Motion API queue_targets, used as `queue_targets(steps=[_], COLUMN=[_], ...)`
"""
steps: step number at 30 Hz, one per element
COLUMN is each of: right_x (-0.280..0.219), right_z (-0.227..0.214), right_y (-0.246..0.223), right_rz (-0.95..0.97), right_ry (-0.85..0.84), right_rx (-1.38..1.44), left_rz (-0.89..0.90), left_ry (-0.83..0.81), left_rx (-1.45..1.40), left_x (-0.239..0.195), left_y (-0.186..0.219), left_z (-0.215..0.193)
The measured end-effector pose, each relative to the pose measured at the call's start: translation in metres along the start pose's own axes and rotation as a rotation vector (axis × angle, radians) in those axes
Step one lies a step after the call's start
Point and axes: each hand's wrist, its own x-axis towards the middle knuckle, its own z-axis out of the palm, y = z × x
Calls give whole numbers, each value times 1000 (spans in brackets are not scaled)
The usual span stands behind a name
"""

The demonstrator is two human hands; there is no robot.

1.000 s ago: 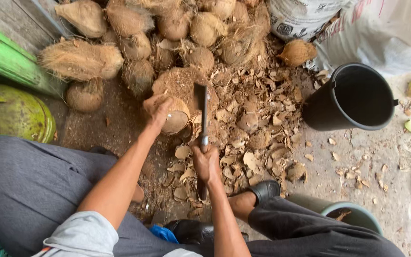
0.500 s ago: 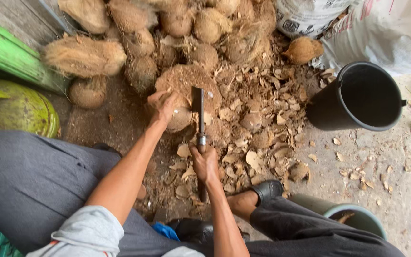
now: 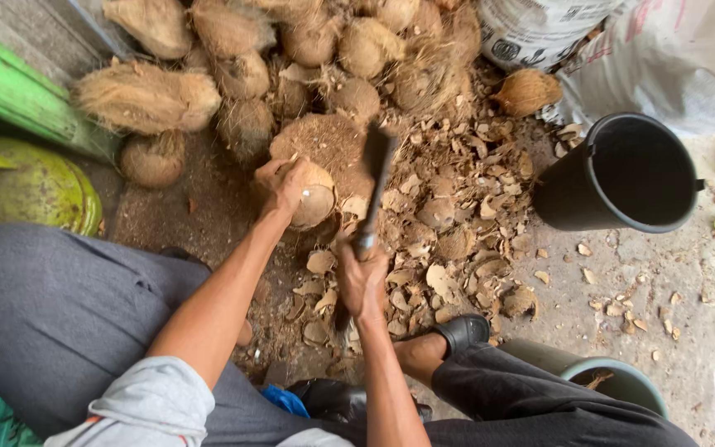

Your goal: The person sits on the ground and uses a machete to peel the husk off a coconut. They repeatedly strike the coconut against a wooden stump to remove the outer layer, then place the peeled coconut into a green crate.

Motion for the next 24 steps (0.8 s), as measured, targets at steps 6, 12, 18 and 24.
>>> queue_targets(steps=[6,12,18,24], right_x=[11,3,5,11], right_z=[1,1,-4,9], right_y=[19,23,5,20], right_rz=[26,217,77,56], right_ry=[-38,-148,-122,-50], right_rx=[-138,-264,-286,-383], left_rz=[-144,-27,159,43], left_ry=[1,58,151,66], left_rx=[108,42,-52,106], left_x=[-6,-4,0,-19], left_y=[7,-11,-20,-7], left_z=[0,-2,9,-3])
